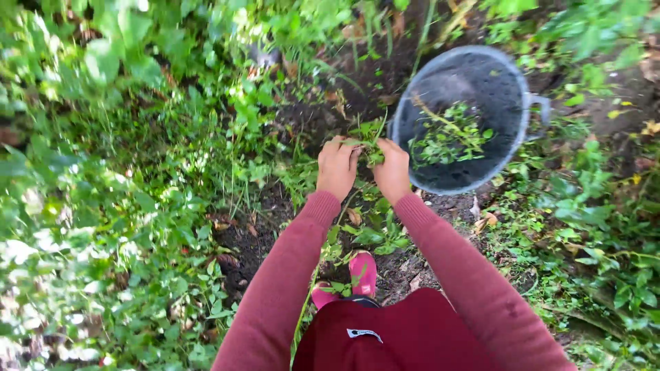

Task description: Picking weeds or unwanted plants from a garden floor and putting them into a black plastic bucket.

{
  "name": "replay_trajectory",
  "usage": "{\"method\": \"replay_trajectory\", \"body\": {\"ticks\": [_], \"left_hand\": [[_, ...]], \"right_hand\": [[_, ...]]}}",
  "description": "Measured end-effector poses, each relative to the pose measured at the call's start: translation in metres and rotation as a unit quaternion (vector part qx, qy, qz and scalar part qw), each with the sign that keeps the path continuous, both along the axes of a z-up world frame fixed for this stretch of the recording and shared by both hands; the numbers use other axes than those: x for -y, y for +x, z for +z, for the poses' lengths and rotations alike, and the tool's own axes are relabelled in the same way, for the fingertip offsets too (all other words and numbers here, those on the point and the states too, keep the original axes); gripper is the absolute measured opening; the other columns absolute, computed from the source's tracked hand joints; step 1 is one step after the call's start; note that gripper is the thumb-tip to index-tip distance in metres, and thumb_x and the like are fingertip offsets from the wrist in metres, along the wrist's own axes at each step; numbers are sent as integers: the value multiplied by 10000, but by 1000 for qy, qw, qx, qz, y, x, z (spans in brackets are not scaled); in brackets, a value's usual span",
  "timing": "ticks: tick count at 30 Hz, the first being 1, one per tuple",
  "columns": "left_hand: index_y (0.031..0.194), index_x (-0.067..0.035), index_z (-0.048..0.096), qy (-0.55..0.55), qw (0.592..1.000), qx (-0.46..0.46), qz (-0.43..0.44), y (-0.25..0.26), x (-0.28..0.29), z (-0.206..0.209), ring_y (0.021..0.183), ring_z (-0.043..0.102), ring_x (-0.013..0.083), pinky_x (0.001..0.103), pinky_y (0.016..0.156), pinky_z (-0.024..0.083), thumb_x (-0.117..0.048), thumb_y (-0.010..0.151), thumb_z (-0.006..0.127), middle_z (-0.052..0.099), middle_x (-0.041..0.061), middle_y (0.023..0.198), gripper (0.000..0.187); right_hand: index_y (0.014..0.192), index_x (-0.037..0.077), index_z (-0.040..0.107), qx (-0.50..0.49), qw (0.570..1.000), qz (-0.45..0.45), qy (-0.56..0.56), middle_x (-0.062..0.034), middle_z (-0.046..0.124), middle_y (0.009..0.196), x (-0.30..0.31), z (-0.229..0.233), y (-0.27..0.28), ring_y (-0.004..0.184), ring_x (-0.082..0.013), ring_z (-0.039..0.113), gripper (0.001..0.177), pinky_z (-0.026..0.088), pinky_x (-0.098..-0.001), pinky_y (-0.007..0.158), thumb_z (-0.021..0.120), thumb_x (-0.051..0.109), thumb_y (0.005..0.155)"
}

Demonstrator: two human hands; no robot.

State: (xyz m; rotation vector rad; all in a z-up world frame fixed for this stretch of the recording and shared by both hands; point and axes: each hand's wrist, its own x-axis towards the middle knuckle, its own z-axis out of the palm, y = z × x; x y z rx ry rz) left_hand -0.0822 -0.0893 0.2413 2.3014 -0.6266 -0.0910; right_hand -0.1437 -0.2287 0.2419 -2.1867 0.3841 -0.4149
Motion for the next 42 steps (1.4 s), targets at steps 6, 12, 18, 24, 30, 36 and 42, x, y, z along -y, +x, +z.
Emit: {"method": "replay_trajectory", "body": {"ticks": [6,12,18,24,30,36,42], "left_hand": [[1110,-111,713,-39,997,61,-30,-26,55,65,1180,598,338,563,1104,357,-91,923,674,656,96,1192,192],[1066,-71,732,-175,983,-47,-38,-61,141,52,1163,601,338,454,1022,475,-111,942,690,635,146,1201,137],[1026,-99,766,-169,972,-146,-71,-88,218,31,991,683,275,382,895,546,-136,955,693,719,94,1014,108],[1026,-90,771,-164,973,-147,-62,-86,251,-42,951,687,269,368,881,536,-88,936,690,758,82,996,121],[1130,-82,732,-201,953,-229,-4,-71,261,-112,1044,755,202,289,952,546,-61,958,653,787,81,1123,191],[1574,-208,344,-92,929,-359,17,-62,256,-71,1197,655,329,370,1037,496,-256,958,657,662,189,1350,693],[1000,-180,784,-12,996,-84,-15,-47,214,-85,1218,587,340,426,1064,457,-243,885,760,676,175,1272,133]], "right_hand": [[1120,-16,711,-71,958,-165,222,-140,768,906,46,43,-53,788,-174,764,180,606,-316,684,693,9,942],[1057,-43,682,86,890,-205,398,-42,727,932,109,46,-106,771,-123,717,166,632,-281,683,559,-77,950],[1119,-49,736,-1,909,-299,289,-133,685,913,165,-21,-148,785,-175,612,282,488,-307,668,580,-137,901],[1124,-11,728,-60,939,-288,178,-64,749,932,208,-57,-137,834,-141,695,321,532,-289,767,643,-81,822],[1168,-14,712,-87,914,-241,313,-109,760,1056,231,-90,-111,916,-157,692,317,556,-291,824,696,-79,858],[1468,85,399,15,876,-193,441,-58,570,1366,226,-80,-85,1066,-123,698,810,583,-276,852,653,-103,723],[1301,7,695,-153,957,-230,82,-188,638,1318,213,-109,-87,1051,-208,662,499,535,-297,853,891,-13,843]]}}
